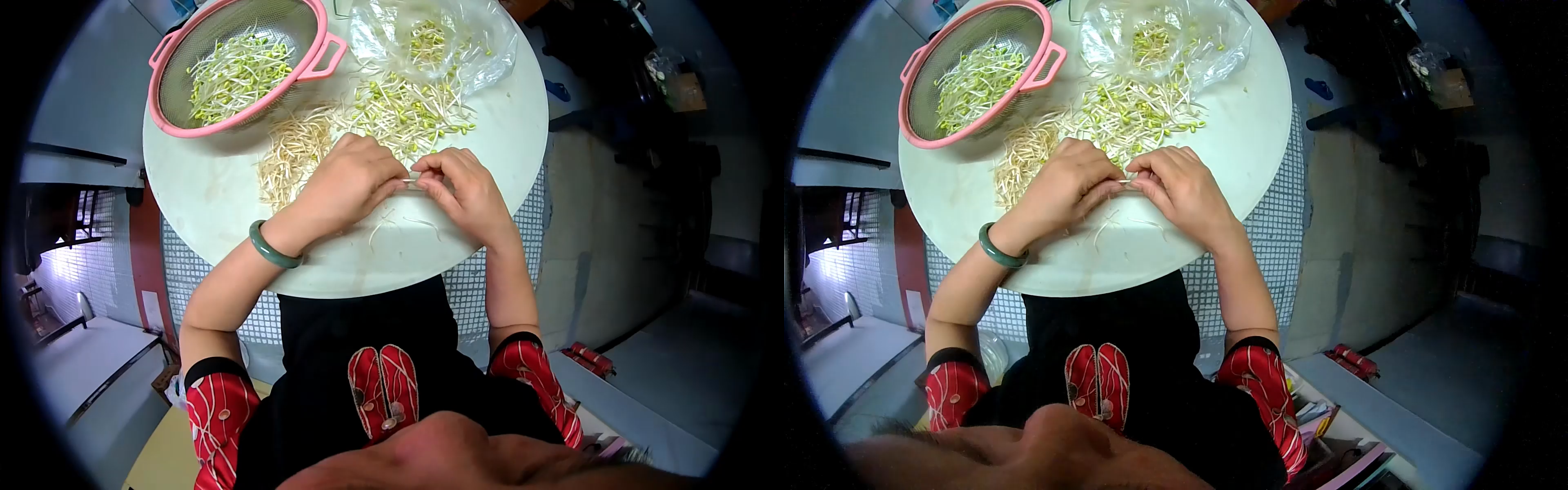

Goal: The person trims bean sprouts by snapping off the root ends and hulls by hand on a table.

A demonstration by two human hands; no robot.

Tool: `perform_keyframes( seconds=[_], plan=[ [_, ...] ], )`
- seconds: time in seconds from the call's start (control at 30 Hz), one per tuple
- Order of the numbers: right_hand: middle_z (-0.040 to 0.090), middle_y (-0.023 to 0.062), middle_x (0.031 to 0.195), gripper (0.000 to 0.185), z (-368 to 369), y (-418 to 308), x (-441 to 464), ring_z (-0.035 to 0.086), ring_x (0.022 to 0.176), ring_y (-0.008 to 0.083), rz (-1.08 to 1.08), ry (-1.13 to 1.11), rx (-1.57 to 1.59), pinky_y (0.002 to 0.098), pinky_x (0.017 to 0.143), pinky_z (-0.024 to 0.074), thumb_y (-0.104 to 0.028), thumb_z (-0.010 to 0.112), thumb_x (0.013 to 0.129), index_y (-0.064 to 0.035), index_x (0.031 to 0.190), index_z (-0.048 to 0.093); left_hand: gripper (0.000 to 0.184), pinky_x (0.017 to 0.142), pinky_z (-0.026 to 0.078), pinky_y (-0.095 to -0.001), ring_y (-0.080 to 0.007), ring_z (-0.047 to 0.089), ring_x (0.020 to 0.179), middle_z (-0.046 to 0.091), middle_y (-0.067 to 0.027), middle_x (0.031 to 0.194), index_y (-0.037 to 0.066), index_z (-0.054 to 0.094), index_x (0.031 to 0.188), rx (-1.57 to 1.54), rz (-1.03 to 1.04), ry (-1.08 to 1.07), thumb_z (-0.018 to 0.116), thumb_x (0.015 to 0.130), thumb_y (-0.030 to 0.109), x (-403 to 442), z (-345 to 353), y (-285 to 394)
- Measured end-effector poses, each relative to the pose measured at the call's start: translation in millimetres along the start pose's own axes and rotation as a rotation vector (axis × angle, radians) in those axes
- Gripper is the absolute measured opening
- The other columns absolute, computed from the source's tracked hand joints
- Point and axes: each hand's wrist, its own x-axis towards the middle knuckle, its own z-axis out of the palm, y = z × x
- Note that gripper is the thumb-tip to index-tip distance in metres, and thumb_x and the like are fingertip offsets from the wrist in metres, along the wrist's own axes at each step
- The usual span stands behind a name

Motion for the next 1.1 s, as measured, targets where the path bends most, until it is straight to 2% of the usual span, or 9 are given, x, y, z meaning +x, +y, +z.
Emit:
perform_keyframes(
  seconds=[0.17,0.37,0.47,0.57,0.67,0.77,0.9,1.0,1.1],
  plan=[
    [0.061,0.0052,0.079,0.007,-4,8,-5,0.058,0.076,0.022,-0.023,-0.024,-0.067,0.0338,0.076,0.0419,-0.011,0.066,0.082,-0.0065,0.086,0.062,0.012,0.079,0.043,-0.0358,-0.0254,0.059,0.079,0.063,-0.0086,0.079,0.005,0.068,0.088,-0.138,-0.177,0.0,0.068,0.083,0.016,-3,-1,-5],
    [0.061,0.0046,0.077,0.007,-3,9,-5,0.059,0.075,0.0217,0.048,-0.027,-0.059,0.0335,0.076,0.0418,-0.01,0.066,0.08,-0.0072,0.085,0.063,0.012,0.077,0.044,-0.0358,-0.0262,0.059,0.075,0.063,-0.0091,0.078,0.005,0.068,0.089,-0.099,-0.201,-0.007,0.067,0.084,0.015,-4,-1,-4],
    [0.061,0.0044,0.076,0.008,-1,13,-10,0.059,0.076,0.0217,0.089,0.056,-0.035,0.0334,0.076,0.0416,-0.011,0.067,0.079,-0.0074,0.085,0.063,0.012,0.078,0.045,-0.0328,-0.022,0.06,0.076,0.064,-0.0089,0.079,0.004,0.068,0.09,-0.097,-0.228,-0.033,0.065,0.086,0.015,-4,-3,-2],
    [0.062,0.0045,0.08,0.013,-5,14,-16,0.059,0.08,0.0221,0.034,0.034,-0.07,0.0331,0.078,0.0423,-0.014,0.071,0.077,-0.0066,0.086,0.063,0.015,0.081,0.045,-0.0288,-0.0155,0.06,0.079,0.065,-0.0064,0.084,0.002,0.066,0.096,-0.364,-0.481,-0.019,0.06,0.092,0.015,-6,-4,-2],
    [0.061,0.0028,0.08,0.016,-9,9,-31,0.059,0.081,0.0209,0.021,-0.057,-0.118,0.0333,0.077,0.0412,-0.017,0.074,0.075,-0.0082,0.084,0.063,0.019,0.082,0.046,-0.0258,-0.0118,0.059,0.083,0.061,-0.0038,0.087,0.0,0.06,0.104,-0.837,-0.538,0.112,0.054,0.097,0.016,-10,0,-11],
    [0.061,0.0014,0.081,0.018,-10,1,-45,0.058,0.079,0.0192,0.058,-0.166,-0.158,0.0326,0.075,0.0401,-0.017,0.076,0.073,-0.01,0.082,0.062,0.019,0.08,0.047,-0.0261,-0.012,0.057,0.082,0.057,-0.0024,0.086,-0.001,0.055,0.108,-1.016,-0.537,0.138,0.05,0.099,0.016,-12,-5,-22],
    [0.06,0.0015,0.079,0.017,-2,5,-50,0.057,0.078,0.0184,0.008,-0.141,-0.199,0.0325,0.075,0.0401,-0.015,0.075,0.073,-0.0096,0.082,0.061,0.015,0.067,0.046,-0.0233,-0.0073,0.05,0.07,0.055,-0.0005,0.082,0.001,0.056,0.105,-1.368,-0.692,0.108,0.053,0.097,0.014,-13,-5,-21],
    [0.06,0.0013,0.078,0.017,6,4,-41,0.057,0.078,0.0182,-0.047,-0.084,-0.211,0.0327,0.075,0.0401,-0.014,0.075,0.073,-0.0092,0.082,0.061,0.015,0.06,0.042,-0.0204,-0.0049,0.048,0.066,0.055,0.0017,0.081,0.002,0.057,0.104,-1.089,-0.719,-0.117,0.055,0.096,0.015,-12,-3,-4],
    [0.059,0.001,0.078,0.017,6,-2,-35,0.057,0.078,0.0184,-0.049,-0.055,-0.201,0.0328,0.076,0.0399,-0.015,0.075,0.073,-0.0092,0.081,0.061,0.016,0.057,0.039,-0.0186,-0.0028,0.045,0.063,0.054,0.0042,0.079,0.003,0.058,0.103,-1.048,-0.666,-0.131,0.056,0.096,0.018,-15,4,8]
  ],
)
